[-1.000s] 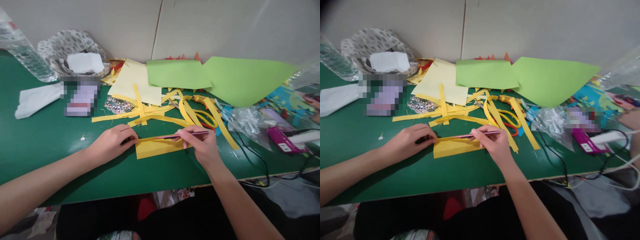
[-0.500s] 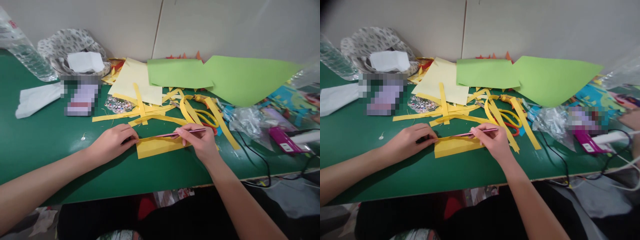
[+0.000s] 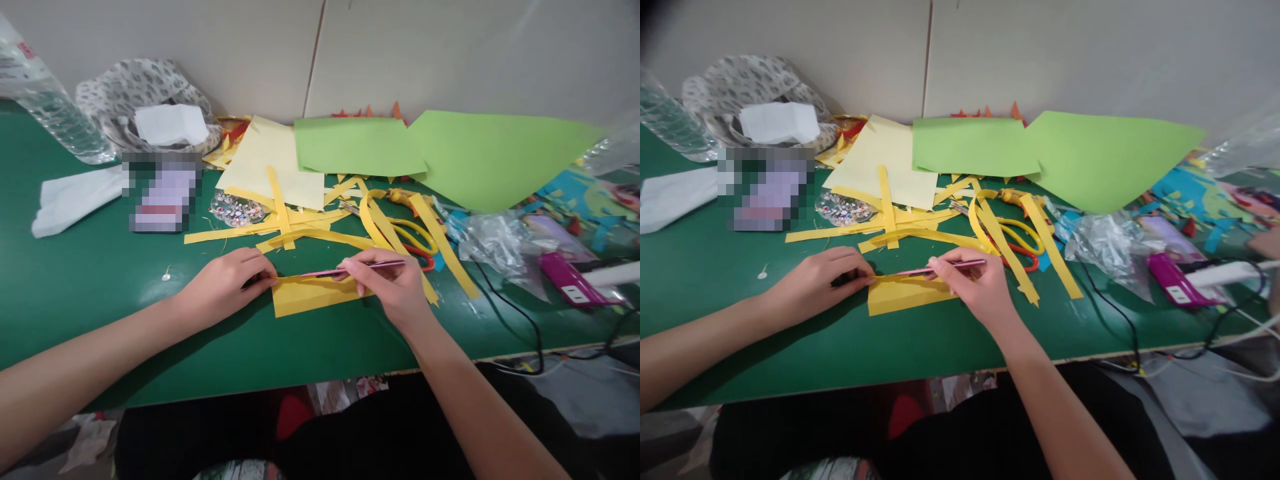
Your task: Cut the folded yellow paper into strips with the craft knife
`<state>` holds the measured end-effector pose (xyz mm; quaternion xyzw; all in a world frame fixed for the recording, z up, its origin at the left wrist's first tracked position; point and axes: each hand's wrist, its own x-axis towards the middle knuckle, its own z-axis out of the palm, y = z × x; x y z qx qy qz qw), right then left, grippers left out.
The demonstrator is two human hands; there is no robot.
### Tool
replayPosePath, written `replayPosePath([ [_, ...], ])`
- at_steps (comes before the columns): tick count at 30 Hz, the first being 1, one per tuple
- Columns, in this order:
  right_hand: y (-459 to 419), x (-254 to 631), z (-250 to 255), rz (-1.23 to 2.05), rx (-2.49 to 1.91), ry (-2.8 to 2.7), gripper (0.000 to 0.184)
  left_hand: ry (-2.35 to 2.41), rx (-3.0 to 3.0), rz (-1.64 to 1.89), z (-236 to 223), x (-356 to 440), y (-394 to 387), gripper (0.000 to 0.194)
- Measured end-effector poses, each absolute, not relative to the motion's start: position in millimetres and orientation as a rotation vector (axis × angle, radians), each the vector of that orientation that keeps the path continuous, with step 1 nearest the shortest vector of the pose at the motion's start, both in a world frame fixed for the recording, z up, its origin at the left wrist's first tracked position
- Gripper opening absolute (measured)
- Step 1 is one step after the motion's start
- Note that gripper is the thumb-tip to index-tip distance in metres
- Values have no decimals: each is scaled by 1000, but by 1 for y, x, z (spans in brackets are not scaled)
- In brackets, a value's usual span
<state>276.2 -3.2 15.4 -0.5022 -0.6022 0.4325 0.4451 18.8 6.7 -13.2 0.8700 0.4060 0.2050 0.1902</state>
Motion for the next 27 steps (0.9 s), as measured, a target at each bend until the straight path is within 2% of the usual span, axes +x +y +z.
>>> replayPosePath([
  [5,-5,262,12,1131,-1259,-1500,19,1129,2460,596,-14,19,7,18],
  [19,0,294,10,1012,-1262,-1494,15,1136,2445,597,-12,19,6,20],
  [27,-5,291,10,981,-1232,-1492,14,1130,2450,599,-13,19,7,16],
])
